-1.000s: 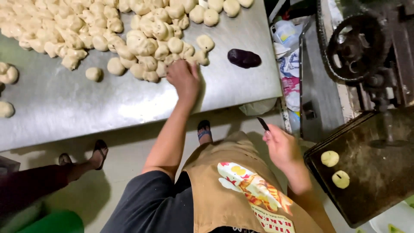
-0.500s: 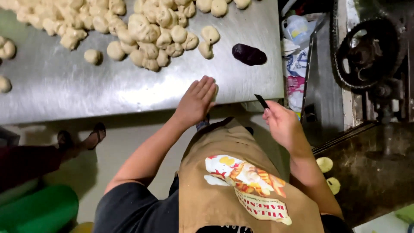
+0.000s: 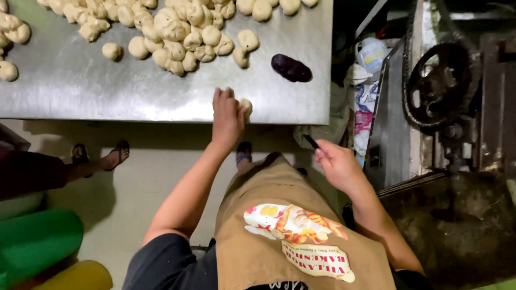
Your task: The person is picking up individual dough balls from a pile, scoring them with a small knife, and placing them onto a baking tray.
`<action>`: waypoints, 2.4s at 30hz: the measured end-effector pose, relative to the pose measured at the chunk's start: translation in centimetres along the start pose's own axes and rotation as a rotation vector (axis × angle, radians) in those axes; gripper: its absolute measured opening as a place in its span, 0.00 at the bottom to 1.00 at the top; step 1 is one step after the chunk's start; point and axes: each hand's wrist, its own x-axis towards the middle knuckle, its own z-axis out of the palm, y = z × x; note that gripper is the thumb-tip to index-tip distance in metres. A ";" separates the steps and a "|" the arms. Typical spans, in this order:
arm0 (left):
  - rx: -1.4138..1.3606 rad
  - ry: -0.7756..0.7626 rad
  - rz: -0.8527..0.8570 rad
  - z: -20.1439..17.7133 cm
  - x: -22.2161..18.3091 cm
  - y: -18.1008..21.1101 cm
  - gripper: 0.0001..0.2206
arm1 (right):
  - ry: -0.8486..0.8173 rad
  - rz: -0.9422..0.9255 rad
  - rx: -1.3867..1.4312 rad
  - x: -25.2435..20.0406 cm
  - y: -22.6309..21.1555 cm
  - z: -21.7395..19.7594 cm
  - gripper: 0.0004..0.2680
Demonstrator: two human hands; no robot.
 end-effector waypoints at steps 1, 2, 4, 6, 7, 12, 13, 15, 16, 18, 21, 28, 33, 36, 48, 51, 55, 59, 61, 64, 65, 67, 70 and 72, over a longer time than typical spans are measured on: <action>-0.164 -0.038 -0.156 -0.4 0.3 0.9 0.13 | -0.004 -0.011 -0.010 0.1 0.1 -0.2 0.08; -0.325 -0.085 -0.317 -1.0 -0.1 1.7 0.13 | -0.016 -0.014 -0.013 -0.3 0.1 -0.1 0.08; -0.283 -0.068 -0.321 -2.1 0.0 2.8 0.13 | -0.015 0.005 -0.005 -0.7 -0.3 -0.5 0.08; -0.249 -0.057 -0.317 -1.4 0.4 2.0 0.15 | -0.005 0.031 0.000 -1.1 -0.6 -0.6 0.08; -0.093 -0.143 -0.038 -0.3 0.2 0.6 0.17 | -0.002 0.057 0.017 -1.4 -0.6 -0.4 0.08; 0.180 -0.237 0.371 -1.2 -0.2 2.0 0.39 | 0.056 0.108 0.014 -2.6 -0.4 1.0 0.09; 0.074 -0.376 0.291 -1.9 0.5 1.9 0.34 | 0.078 0.130 0.010 -3.0 -1.0 1.2 0.10; -0.025 -0.505 0.221 -3.2 2.3 0.4 0.30 | 0.113 0.141 0.005 -3.0 -2.0 1.9 0.10; -0.066 -0.324 0.206 -3.4 3.1 -0.7 0.26 | 0.135 0.178 -0.005 -3.3 -2.4 2.4 0.11; -0.123 -0.169 0.195 -3.2 4.0 -1.7 0.22 | 0.160 0.242 -0.011 -3.7 -4.0 3.4 0.11; 0.022 -0.459 0.217 -1.9 3.7 -2.4 0.29 | 0.204 0.227 -0.039 -3.6 -6.3 5.0 0.11; -0.680 -0.883 0.033 -6.8 6.1 1.2 0.15 | 0.422 -0.135 -0.579 -2.4 -10.1 8.3 0.10; -1.159 -1.148 -0.077 -8.5 6.9 4.2 0.21 | 0.512 -0.224 -0.783 -3.1 -14.4 6.9 0.10; -1.220 -1.198 -0.031 -8.4 6.5 5.5 0.19 | 0.527 -0.221 -0.835 -4.2 -15.5 6.7 0.10; -1.460 -0.925 -0.367 -8.2 0.2 14.7 0.22 | 0.616 0.075 -0.966 -14.9 -12.7 6.5 0.10; -1.694 -0.758 -0.766 -5.6 -4.1 18.0 0.15 | 0.694 0.134 -0.741 -16.9 -11.0 7.8 0.09; -1.751 -0.682 -0.837 -6.2 -7.6 22.8 0.13 | 0.733 0.131 -0.670 -18.9 -10.3 7.3 0.10; -1.739 -0.588 -0.789 -6.1 -10.1 25.3 0.13 | 0.678 0.174 -0.707 -21.2 -9.3 6.1 0.10; -1.738 -0.577 -0.748 -6.2 -10.2 25.8 0.13 | 0.621 0.192 -0.748 -23.1 -8.0 5.7 0.09; -1.729 -0.644 -0.676 -7.2 -10.1 26.7 0.14 | 0.622 0.104 -0.839 -25.0 -5.0 4.8 0.09; -1.720 -0.715 -0.638 -7.7 -9.9 27.1 0.14 | 0.683 -0.010 -0.885 -25.4 -3.8 4.4 0.10; -1.712 -0.762 -0.623 -7.7 -10.1 27.1 0.14 | 0.662 -0.049 -0.919 -25.1 -7.4 0.9 0.09; -1.689 -0.859 -0.554 -7.6 -9.0 27.2 0.14 | 0.618 -0.068 -0.978 -25.0 -7.3 -1.4 0.08; -1.666 -0.914 -0.515 -7.4 -8.2 26.8 0.14 | 0.587 -0.039 -0.995 -25.3 -7.3 -2.5 0.09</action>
